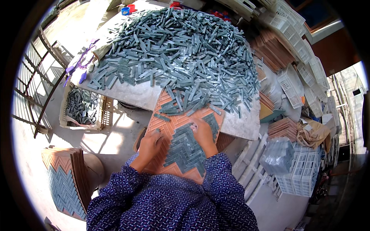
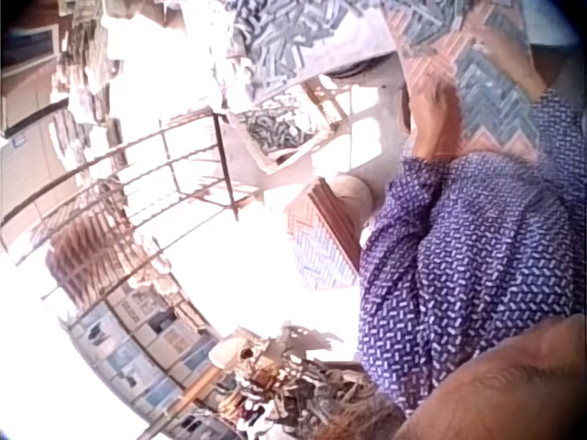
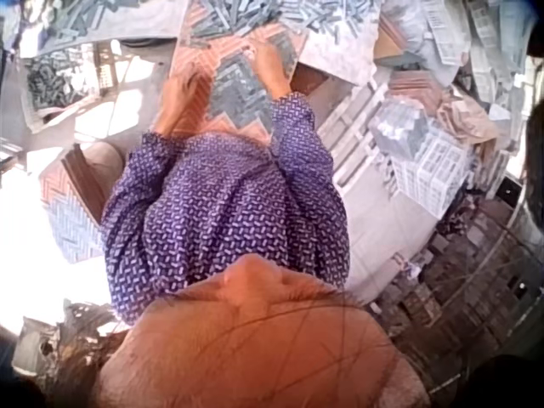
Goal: The person arranges small rectangular tiles on a larger square tile in a herringbone pattern. The person picks up tiles from a pile and places them one by one onto the square tile, adjusting their positions to maintain the pattern.
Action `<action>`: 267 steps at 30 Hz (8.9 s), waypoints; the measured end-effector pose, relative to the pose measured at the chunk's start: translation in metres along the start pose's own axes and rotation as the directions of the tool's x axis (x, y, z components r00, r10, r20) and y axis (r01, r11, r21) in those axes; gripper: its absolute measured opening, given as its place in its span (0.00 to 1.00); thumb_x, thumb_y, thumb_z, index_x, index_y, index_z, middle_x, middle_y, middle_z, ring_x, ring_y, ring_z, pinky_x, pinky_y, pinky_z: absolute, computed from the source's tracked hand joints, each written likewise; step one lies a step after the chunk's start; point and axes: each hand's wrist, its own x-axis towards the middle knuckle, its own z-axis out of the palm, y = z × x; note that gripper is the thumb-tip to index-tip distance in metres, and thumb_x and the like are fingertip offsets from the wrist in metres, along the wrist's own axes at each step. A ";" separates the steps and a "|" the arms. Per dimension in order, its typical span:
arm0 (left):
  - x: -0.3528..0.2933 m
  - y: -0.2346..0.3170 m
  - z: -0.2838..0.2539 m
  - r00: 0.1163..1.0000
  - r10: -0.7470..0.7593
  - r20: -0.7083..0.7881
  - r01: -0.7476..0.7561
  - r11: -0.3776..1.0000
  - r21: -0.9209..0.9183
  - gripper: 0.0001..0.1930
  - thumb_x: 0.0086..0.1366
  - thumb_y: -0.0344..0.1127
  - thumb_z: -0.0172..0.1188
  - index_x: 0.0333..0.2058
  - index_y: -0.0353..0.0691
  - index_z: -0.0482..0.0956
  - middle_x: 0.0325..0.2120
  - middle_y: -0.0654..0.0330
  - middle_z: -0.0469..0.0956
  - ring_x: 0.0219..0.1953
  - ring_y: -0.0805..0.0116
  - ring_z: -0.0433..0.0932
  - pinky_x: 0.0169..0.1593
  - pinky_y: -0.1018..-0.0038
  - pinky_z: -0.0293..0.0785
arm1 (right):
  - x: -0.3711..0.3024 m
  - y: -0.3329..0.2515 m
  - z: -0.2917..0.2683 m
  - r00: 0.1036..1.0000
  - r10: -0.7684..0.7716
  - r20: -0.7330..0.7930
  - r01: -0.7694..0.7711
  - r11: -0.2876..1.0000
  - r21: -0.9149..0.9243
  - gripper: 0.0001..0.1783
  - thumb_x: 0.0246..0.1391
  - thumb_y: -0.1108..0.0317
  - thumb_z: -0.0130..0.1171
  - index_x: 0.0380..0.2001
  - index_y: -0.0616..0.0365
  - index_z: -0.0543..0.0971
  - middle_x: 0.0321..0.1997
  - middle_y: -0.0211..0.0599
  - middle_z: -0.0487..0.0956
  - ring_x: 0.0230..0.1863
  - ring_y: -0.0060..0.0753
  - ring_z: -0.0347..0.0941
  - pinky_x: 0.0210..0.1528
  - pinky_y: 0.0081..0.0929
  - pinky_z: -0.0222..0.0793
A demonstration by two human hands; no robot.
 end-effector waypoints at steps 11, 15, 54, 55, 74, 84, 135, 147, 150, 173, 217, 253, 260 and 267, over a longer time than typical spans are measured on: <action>-0.016 -0.015 -0.016 0.998 -0.068 -0.019 0.067 0.997 -0.023 0.05 0.55 0.24 0.58 0.31 0.35 0.79 0.29 0.52 0.78 0.32 0.52 0.78 0.35 0.67 0.73 | -0.021 -0.005 -0.009 1.000 -0.021 0.009 0.022 0.999 -0.038 0.24 0.42 0.80 0.61 0.46 0.55 0.75 0.35 0.48 0.77 0.37 0.52 0.74 0.37 0.39 0.69; -0.017 -0.019 -0.018 0.997 -0.079 -0.018 0.079 0.996 -0.043 0.05 0.55 0.25 0.58 0.31 0.36 0.80 0.29 0.53 0.78 0.33 0.52 0.78 0.36 0.68 0.73 | -0.032 -0.002 -0.009 0.993 -0.113 -0.042 0.108 0.989 -0.096 0.24 0.43 0.81 0.60 0.47 0.54 0.75 0.36 0.48 0.77 0.37 0.50 0.75 0.38 0.36 0.70; 0.050 0.014 0.034 0.984 0.179 0.024 -0.179 0.984 -0.002 0.06 0.55 0.26 0.57 0.33 0.34 0.76 0.27 0.51 0.72 0.32 0.50 0.73 0.36 0.60 0.70 | 0.019 0.009 -0.002 0.964 -0.260 0.046 0.256 0.962 0.092 0.11 0.44 0.77 0.60 0.35 0.61 0.77 0.38 0.44 0.75 0.41 0.50 0.72 0.41 0.37 0.69; 0.053 0.011 0.039 0.980 0.195 0.030 -0.196 0.980 0.021 0.06 0.55 0.26 0.57 0.33 0.35 0.75 0.27 0.51 0.72 0.32 0.50 0.73 0.36 0.60 0.70 | 0.020 0.010 -0.001 0.960 -0.278 0.008 0.276 0.955 0.105 0.11 0.44 0.77 0.60 0.35 0.60 0.77 0.38 0.44 0.76 0.40 0.50 0.73 0.40 0.37 0.69; 0.052 0.017 0.055 0.996 -0.021 0.082 0.018 0.999 0.040 0.08 0.51 0.24 0.60 0.31 0.35 0.72 0.30 0.48 0.73 0.35 0.46 0.74 0.38 0.56 0.70 | 0.049 -0.025 0.018 0.879 0.418 -0.231 -0.425 0.905 0.020 0.35 0.41 0.56 0.70 0.48 0.57 0.63 0.42 0.53 0.75 0.43 0.60 0.73 0.40 0.47 0.70; 0.051 0.017 0.064 0.999 -0.031 -0.034 0.034 0.995 0.095 0.08 0.52 0.29 0.62 0.30 0.37 0.72 0.28 0.51 0.74 0.32 0.49 0.75 0.35 0.58 0.70 | 0.029 -0.005 -0.011 0.914 0.402 -0.050 -0.399 0.915 0.057 0.23 0.43 0.66 0.63 0.43 0.55 0.67 0.36 0.48 0.80 0.38 0.55 0.76 0.39 0.45 0.70; 0.076 0.039 0.099 0.989 0.113 0.095 -0.136 0.949 0.284 0.20 0.45 0.33 0.69 0.38 0.37 0.73 0.37 0.53 0.71 0.42 0.51 0.70 0.44 0.62 0.68 | 0.038 0.056 -0.036 0.954 0.276 -0.118 -0.294 0.941 -0.171 0.28 0.35 0.54 0.72 0.39 0.58 0.76 0.45 0.44 0.74 0.49 0.48 0.69 0.49 0.41 0.66; 0.076 0.041 0.098 0.988 0.093 0.125 -0.127 0.946 0.299 0.20 0.46 0.32 0.69 0.39 0.38 0.73 0.39 0.54 0.71 0.45 0.51 0.70 0.47 0.62 0.67 | 0.034 0.029 -0.023 0.915 0.326 -0.236 -0.397 0.830 -0.393 0.30 0.35 0.50 0.72 0.39 0.55 0.74 0.44 0.39 0.74 0.52 0.48 0.68 0.49 0.47 0.64; 0.075 0.040 0.097 0.987 0.098 0.125 -0.131 0.946 0.296 0.20 0.47 0.33 0.68 0.39 0.38 0.73 0.40 0.54 0.71 0.45 0.52 0.70 0.47 0.62 0.67 | 0.033 0.032 -0.035 0.922 0.341 -0.182 -0.382 0.876 -0.293 0.30 0.35 0.50 0.72 0.38 0.57 0.74 0.43 0.41 0.76 0.49 0.47 0.71 0.46 0.49 0.66; 0.078 0.030 0.093 0.990 0.077 0.116 -0.090 0.989 0.113 0.17 0.48 0.30 0.66 0.38 0.35 0.75 0.38 0.51 0.73 0.44 0.50 0.71 0.48 0.61 0.67 | 0.031 0.019 -0.013 0.968 -0.069 -0.242 0.053 0.996 -0.072 0.13 0.43 0.66 0.67 0.30 0.59 0.75 0.24 0.39 0.77 0.26 0.44 0.74 0.29 0.37 0.68; -0.005 0.004 -0.039 0.984 -0.147 -0.099 0.131 0.980 -0.153 0.06 0.56 0.24 0.58 0.34 0.32 0.78 0.34 0.52 0.77 0.32 0.61 0.78 0.36 0.74 0.74 | 0.041 0.019 -0.005 0.984 -0.151 -0.097 0.139 0.983 -0.124 0.06 0.50 0.72 0.53 0.31 0.54 0.79 0.31 0.44 0.75 0.34 0.50 0.74 0.33 0.43 0.67; -0.014 -0.002 -0.037 0.977 -0.214 -0.006 0.210 0.962 -0.174 0.06 0.56 0.25 0.57 0.33 0.32 0.79 0.32 0.52 0.78 0.31 0.62 0.77 0.36 0.72 0.73 | 0.045 0.010 -0.032 0.992 0.128 0.022 -0.129 0.989 0.072 0.19 0.46 0.72 0.63 0.44 0.57 0.75 0.34 0.45 0.80 0.37 0.44 0.77 0.38 0.35 0.71; -0.016 -0.006 -0.032 0.982 -0.190 -0.016 0.185 0.972 -0.143 0.06 0.56 0.25 0.57 0.33 0.32 0.79 0.31 0.53 0.78 0.31 0.65 0.77 0.37 0.73 0.73 | 0.049 0.016 -0.022 0.998 0.061 0.034 -0.060 0.998 -0.028 0.15 0.49 0.70 0.60 0.42 0.55 0.76 0.35 0.47 0.79 0.38 0.49 0.75 0.39 0.38 0.69; -0.014 -0.004 -0.035 0.979 -0.202 -0.018 0.197 0.969 -0.149 0.06 0.55 0.25 0.58 0.33 0.33 0.79 0.31 0.50 0.77 0.32 0.54 0.77 0.36 0.69 0.73 | 0.047 0.026 -0.024 0.998 -0.003 0.069 0.009 0.996 -0.087 0.16 0.49 0.73 0.58 0.44 0.51 0.76 0.39 0.47 0.78 0.43 0.51 0.74 0.43 0.40 0.68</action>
